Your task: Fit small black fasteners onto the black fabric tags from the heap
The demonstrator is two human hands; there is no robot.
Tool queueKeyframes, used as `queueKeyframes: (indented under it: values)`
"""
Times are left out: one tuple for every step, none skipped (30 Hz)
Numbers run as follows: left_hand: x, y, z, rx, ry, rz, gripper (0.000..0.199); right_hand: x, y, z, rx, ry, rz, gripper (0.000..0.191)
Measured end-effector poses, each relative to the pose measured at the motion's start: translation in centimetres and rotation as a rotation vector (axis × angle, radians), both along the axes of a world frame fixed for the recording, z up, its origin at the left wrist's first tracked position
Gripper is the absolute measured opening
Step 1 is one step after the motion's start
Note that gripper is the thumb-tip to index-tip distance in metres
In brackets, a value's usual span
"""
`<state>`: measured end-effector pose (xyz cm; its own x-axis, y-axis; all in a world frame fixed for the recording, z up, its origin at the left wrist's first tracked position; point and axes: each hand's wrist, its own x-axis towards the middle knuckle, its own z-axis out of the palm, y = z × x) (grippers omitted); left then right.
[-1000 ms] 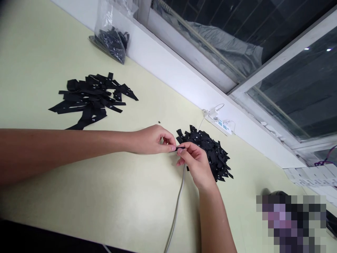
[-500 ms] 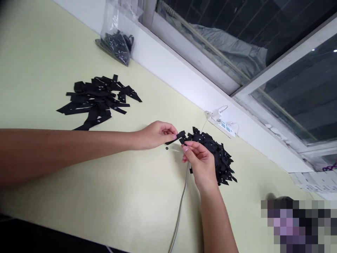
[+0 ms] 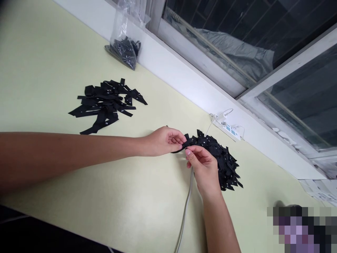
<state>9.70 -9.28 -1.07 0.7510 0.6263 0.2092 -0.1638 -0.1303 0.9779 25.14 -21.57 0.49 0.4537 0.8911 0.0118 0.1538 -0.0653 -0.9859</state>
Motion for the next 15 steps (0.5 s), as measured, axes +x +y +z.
queueKeyframes:
  values:
    - [-0.02,-0.04,0.01,0.004,-0.010,-0.006,0.013,-0.08,0.01,-0.02,-0.001,0.012,-0.001,0.022]
    - [-0.03,-0.07,0.04,0.005,-0.019,-0.011,0.013,-0.17,0.03,-0.01,-0.001,0.029,-0.005,0.024]
    - [-0.03,-0.10,0.08,0.005,-0.028,-0.017,0.013,-0.28,0.06,0.02,0.000,0.048,-0.013,0.025]
    - [-0.03,-0.13,0.12,0.006,-0.037,-0.022,0.013,-0.40,0.11,0.06,0.002,0.067,-0.023,0.026]
    - [-0.03,-0.16,0.18,0.009,-0.045,-0.026,0.013,-0.51,0.16,0.10,0.002,0.086,-0.032,0.028]
    - [-0.02,-0.19,0.24,0.014,-0.051,-0.032,0.013,-0.62,0.21,0.14,0.002,0.100,-0.040,0.029]
    - [-0.03,-0.23,0.31,0.020,-0.053,-0.039,0.013,-0.70,0.26,0.17,0.003,0.112,-0.047,0.031]
    - [-0.04,-0.27,0.37,0.027,-0.055,-0.044,0.013,-0.76,0.31,0.20,0.003,0.119,-0.052,0.032]
    - [-0.06,-0.31,0.44,0.034,-0.055,-0.049,0.013,-0.80,0.35,0.21,0.002,0.122,-0.054,0.033]
    - [-0.09,-0.36,0.51,0.041,-0.055,-0.052,0.014,-0.81,0.39,0.23,0.001,0.124,-0.054,0.033]
    - [-0.12,-0.41,0.58,0.045,-0.055,-0.052,0.014,-0.82,0.42,0.24,0.003,0.126,-0.056,0.032]
    - [-0.15,-0.45,0.64,0.047,-0.055,-0.050,0.015,-0.82,0.44,0.25,0.008,0.130,-0.059,0.032]
    - [-0.17,-0.48,0.70,0.046,-0.054,-0.049,0.015,-0.82,0.47,0.26,0.015,0.136,-0.064,0.033]
    - [-0.19,-0.51,0.75,0.041,-0.053,-0.049,0.015,-0.83,0.49,0.27,0.025,0.142,-0.073,0.034]
    - [-0.20,-0.53,0.79,0.034,-0.052,-0.050,0.015,-0.85,0.51,0.28,0.033,0.150,-0.083,0.035]
